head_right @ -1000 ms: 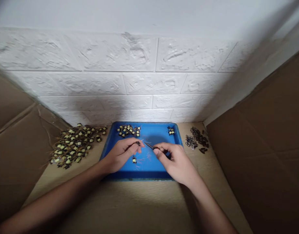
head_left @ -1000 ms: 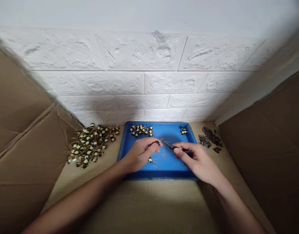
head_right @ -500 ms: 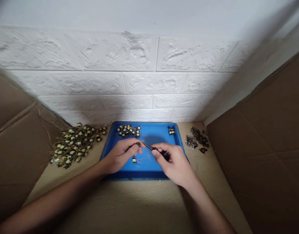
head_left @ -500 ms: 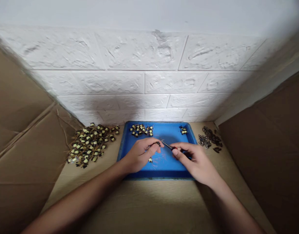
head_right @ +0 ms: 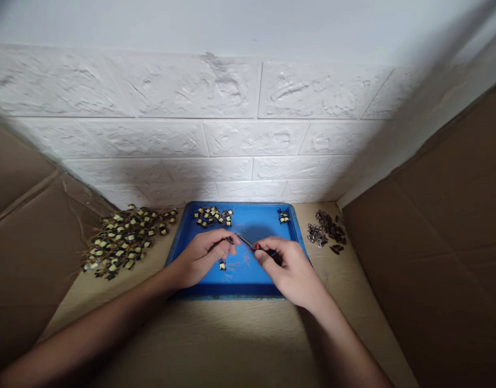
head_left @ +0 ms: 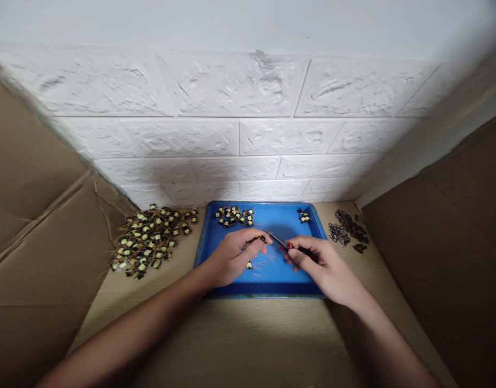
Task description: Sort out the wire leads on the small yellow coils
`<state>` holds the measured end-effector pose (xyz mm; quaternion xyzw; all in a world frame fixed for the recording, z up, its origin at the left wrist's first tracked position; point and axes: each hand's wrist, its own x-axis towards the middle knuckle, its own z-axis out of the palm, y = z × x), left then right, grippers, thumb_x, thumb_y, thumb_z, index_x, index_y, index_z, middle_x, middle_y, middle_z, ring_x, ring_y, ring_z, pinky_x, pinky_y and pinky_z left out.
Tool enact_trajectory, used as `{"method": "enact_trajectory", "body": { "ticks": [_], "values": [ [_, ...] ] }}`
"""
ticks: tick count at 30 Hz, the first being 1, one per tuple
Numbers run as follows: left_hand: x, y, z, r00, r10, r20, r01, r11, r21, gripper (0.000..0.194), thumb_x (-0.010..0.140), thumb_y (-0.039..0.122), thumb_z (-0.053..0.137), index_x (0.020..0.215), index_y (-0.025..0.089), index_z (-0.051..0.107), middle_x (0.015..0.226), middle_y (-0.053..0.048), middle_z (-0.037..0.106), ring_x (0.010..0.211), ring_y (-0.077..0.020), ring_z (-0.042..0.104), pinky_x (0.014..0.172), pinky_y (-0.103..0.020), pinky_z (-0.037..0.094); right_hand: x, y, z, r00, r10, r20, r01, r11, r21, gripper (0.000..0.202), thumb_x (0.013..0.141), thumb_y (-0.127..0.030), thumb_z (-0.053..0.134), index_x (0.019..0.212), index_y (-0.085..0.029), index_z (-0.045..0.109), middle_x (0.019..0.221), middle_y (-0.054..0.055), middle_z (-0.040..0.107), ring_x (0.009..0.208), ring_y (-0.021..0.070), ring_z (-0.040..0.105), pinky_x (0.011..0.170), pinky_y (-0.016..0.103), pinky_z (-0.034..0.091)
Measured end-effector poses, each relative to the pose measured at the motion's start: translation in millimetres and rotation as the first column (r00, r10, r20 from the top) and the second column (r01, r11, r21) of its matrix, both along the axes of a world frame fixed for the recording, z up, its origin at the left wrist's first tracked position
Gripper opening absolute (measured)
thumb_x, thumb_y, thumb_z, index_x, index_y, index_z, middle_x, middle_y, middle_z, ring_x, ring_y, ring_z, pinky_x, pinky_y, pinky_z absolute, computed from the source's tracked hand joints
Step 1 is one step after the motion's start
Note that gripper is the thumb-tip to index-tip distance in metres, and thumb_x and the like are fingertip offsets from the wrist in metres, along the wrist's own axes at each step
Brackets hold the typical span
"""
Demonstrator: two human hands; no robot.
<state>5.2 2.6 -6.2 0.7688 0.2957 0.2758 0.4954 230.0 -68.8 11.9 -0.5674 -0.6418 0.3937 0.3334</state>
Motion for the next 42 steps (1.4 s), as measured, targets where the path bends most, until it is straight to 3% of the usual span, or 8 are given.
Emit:
{"method": "enact_trajectory", "body": {
  "ticks": [9, 15, 20, 24, 28, 33, 42],
  "values": [
    [1.1, 0.4, 5.7, 0.996, 0.036, -0.081, -0.026, 0.992, 0.122, 0.031, 0.103, 0.034, 0.044, 0.091, 0.015, 0.066, 0.084, -0.003, 0.066, 0.077, -0.0140, 0.061, 0.070, -0.023, 0.046, -2.3, -0.3, 4.6, 0.997, -0.001, 0.077, -0.004, 0.998, 0.062, 0.026, 0.098, -0.037, 0.054, 0.099, -0.020, 0.074, 0.093, 0.007, 0.075, 0.085, 0.0230, 0.068, 0.071, 0.033, 0.049],
    [1.2, 1.4, -2.6, 0.992, 0.119, -0.052, -0.106, 0.973, 0.203, 0.027, 0.101, 0.028, 0.050, 0.119, 0.017, 0.066, 0.098, -0.006, 0.075, 0.090, -0.0175, 0.069, 0.084, -0.028, 0.052, -3.0, -0.4, 2.8, 0.995, -0.005, 0.104, -0.006, 0.995, 0.104, 0.026, 0.097, -0.039, 0.057, 0.105, -0.024, 0.076, 0.106, 0.008, 0.077, 0.097, 0.0265, 0.070, 0.084, 0.040, 0.053],
    [0.5, 2.3, -6.0, 0.990, 0.135, -0.029, -0.121, 0.950, 0.287, 0.028, 0.100, 0.026, 0.054, 0.123, 0.019, 0.067, 0.118, -0.009, 0.074, 0.108, -0.0200, 0.068, 0.098, -0.033, 0.051, -3.0, 0.2, 2.7, 0.994, -0.007, 0.108, -0.001, 0.997, 0.074, 0.028, 0.097, -0.041, 0.056, 0.105, -0.024, 0.077, 0.107, 0.007, 0.078, 0.095, 0.0267, 0.071, 0.081, 0.038, 0.054],
    [0.4, 2.6, -7.2, 0.989, 0.145, -0.017, -0.134, 0.947, 0.292, 0.029, 0.097, 0.024, 0.059, 0.124, 0.019, 0.069, 0.119, -0.008, 0.074, 0.108, -0.0200, 0.069, 0.097, -0.033, 0.052, -4.2, 0.4, 3.2, 0.993, -0.015, 0.120, 0.005, 0.997, 0.079, 0.027, 0.097, -0.039, 0.056, 0.101, -0.024, 0.078, 0.101, 0.006, 0.079, 0.090, 0.0253, 0.071, 0.080, 0.038, 0.052],
    [0.9, 1.7, -7.0, 0.984, 0.179, -0.020, -0.169, 0.955, 0.242, 0.026, 0.094, 0.023, 0.064, 0.118, 0.018, 0.071, 0.108, -0.007, 0.077, 0.092, -0.0179, 0.071, 0.085, -0.029, 0.055, -4.6, -0.2, 3.3, 0.992, -0.012, 0.126, 0.005, 0.998, 0.061, 0.032, 0.099, -0.040, 0.053, 0.088, -0.022, 0.076, 0.084, 0.003, 0.075, 0.076, 0.0211, 0.066, 0.070, 0.034, 0.047],
    [-0.7, 2.3, -5.3, 0.985, 0.172, -0.013, -0.169, 0.977, 0.129, 0.021, 0.092, 0.026, 0.065, 0.109, 0.018, 0.074, 0.097, -0.004, 0.078, 0.086, -0.0167, 0.071, 0.077, -0.025, 0.053, -3.1, -1.4, 3.0, 0.987, 0.022, 0.161, -0.023, 1.000, 0.009, 0.043, 0.101, -0.044, 0.046, 0.071, -0.020, 0.066, 0.061, -0.002, 0.057, 0.057, 0.0148, 0.051, 0.056, 0.029, 0.036],
    [-1.9, 4.9, -3.6, 0.991, 0.104, 0.089, -0.085, 0.977, -0.197, 0.021, 0.091, 0.027, 0.065, 0.104, 0.014, 0.074, 0.083, -0.004, 0.076, 0.070, -0.0119, 0.065, 0.065, -0.021, 0.050, -2.1, -3.8, 4.0, 0.982, 0.056, 0.181, -0.057, 0.998, 0.001, 0.046, 0.102, -0.042, 0.044, 0.065, -0.019, 0.058, 0.056, -0.003, 0.052, 0.053, 0.0127, 0.047, 0.054, 0.028, 0.030]
  ]
}}
